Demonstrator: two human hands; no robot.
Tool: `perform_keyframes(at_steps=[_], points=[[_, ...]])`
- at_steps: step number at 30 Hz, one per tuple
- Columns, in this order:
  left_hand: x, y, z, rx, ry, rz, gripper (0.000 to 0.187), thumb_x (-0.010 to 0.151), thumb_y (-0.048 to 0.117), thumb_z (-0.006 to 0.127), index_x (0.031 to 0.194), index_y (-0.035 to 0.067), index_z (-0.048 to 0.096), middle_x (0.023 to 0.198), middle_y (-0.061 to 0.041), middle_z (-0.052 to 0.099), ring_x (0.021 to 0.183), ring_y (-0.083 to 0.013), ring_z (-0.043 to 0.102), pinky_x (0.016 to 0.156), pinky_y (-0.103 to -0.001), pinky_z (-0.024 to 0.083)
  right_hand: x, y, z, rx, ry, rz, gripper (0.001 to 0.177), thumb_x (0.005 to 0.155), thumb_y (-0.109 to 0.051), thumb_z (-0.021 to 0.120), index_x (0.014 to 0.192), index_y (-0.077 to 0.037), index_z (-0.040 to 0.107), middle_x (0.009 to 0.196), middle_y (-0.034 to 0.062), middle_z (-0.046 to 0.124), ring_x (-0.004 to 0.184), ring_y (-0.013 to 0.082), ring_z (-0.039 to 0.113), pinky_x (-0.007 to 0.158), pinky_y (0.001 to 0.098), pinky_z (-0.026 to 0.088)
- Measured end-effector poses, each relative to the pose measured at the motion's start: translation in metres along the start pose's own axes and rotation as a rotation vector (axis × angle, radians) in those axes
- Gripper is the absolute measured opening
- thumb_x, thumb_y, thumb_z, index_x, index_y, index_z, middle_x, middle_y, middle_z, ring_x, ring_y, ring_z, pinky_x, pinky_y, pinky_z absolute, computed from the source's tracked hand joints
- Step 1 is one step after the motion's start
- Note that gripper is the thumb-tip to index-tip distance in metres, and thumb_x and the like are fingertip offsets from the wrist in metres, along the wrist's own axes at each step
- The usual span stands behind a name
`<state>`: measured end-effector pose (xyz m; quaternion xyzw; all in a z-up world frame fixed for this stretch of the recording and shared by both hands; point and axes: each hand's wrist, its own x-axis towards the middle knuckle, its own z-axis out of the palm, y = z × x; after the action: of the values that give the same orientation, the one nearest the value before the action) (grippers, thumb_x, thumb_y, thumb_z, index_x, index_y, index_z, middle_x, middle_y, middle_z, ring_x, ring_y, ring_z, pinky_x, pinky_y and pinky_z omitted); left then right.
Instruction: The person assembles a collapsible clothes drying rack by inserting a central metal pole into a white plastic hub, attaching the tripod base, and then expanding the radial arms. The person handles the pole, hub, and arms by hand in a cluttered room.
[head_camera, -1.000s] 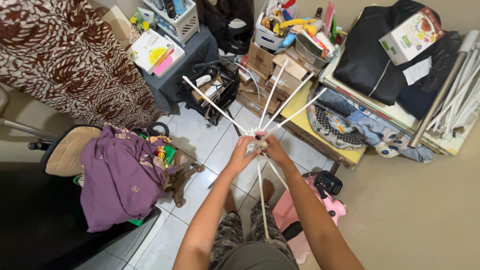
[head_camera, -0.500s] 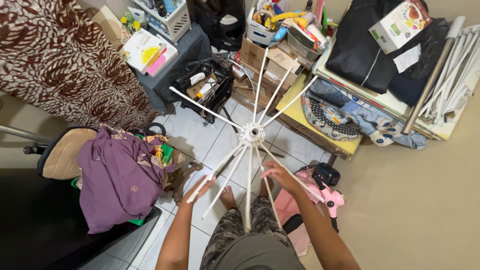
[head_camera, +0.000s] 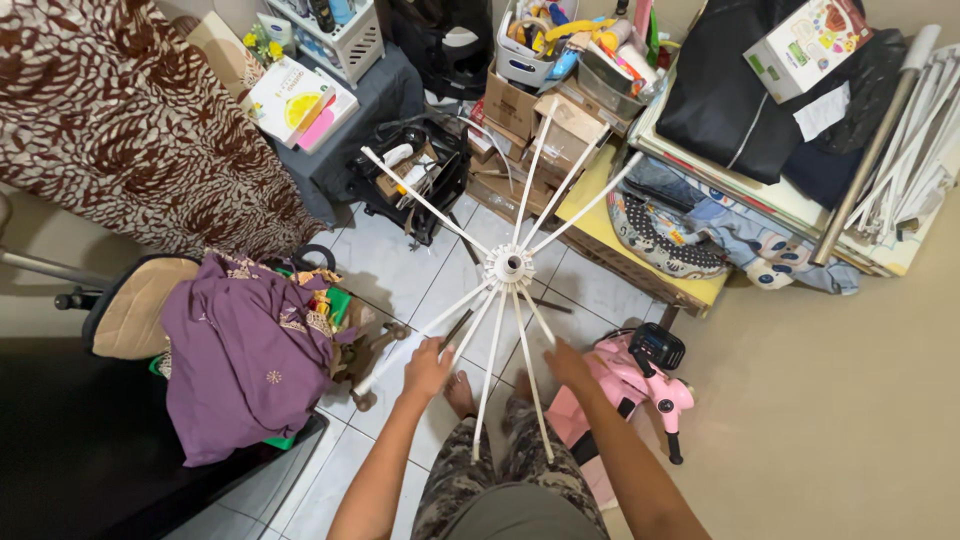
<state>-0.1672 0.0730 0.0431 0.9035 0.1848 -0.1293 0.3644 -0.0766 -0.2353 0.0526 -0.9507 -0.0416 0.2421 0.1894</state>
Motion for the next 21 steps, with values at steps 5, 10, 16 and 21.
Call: perform_keyframes(at_steps=[5,10,16,21], points=[[-0.004,0.047,-0.027,-0.113,0.179,0.217,0.032,0.092,0.023,0.064,0.122,0.011,0.062,0.122,-0.013,0.064,0.114,-0.038,0.057,0.092,-0.051,0.048,0.005,-0.032,0.022,-0.076,-0.257,0.03,0.055,0.1,-0.049,0.047,0.125,-0.003,0.06,0.121,0.0259,0.067,0.113,0.0443,0.064,0.099,0.0539,0.049],[-0.009,0.078,-0.044,-0.158,0.282,0.264,0.02,0.097,0.017,0.062,0.115,0.01,0.065,0.114,-0.013,0.066,0.105,-0.0356,0.06,0.088,-0.047,0.049,0.02,-0.06,0.037,0.074,-0.388,-0.37,0.048,0.103,-0.046,0.05,0.106,-0.003,0.071,0.093,0.025,0.073,0.094,0.0407,0.07,0.09,0.0476,0.054],[0.007,0.078,0.0,-0.568,-0.021,0.212,0.022,0.101,0.019,0.056,0.115,0.005,0.064,0.093,-0.014,0.071,0.079,-0.0276,0.07,0.07,-0.036,0.055,0.056,-0.046,-0.006,0.332,0.129,-0.558,0.021,0.094,-0.02,0.059,0.098,-0.006,0.075,0.096,0.0177,0.073,0.092,0.0358,0.069,0.083,0.0457,0.054],[0.004,0.047,0.054,-0.596,-0.405,0.063,0.033,0.102,0.03,0.06,0.107,-0.002,0.064,0.094,-0.018,0.077,0.084,-0.0279,0.074,0.075,-0.035,0.058,0.038,-0.005,-0.059,-0.238,0.355,-0.123,0.053,0.09,-0.028,0.069,0.141,-0.02,0.058,0.146,0.0082,0.054,0.135,0.0297,0.051,0.106,0.0611,0.042]])
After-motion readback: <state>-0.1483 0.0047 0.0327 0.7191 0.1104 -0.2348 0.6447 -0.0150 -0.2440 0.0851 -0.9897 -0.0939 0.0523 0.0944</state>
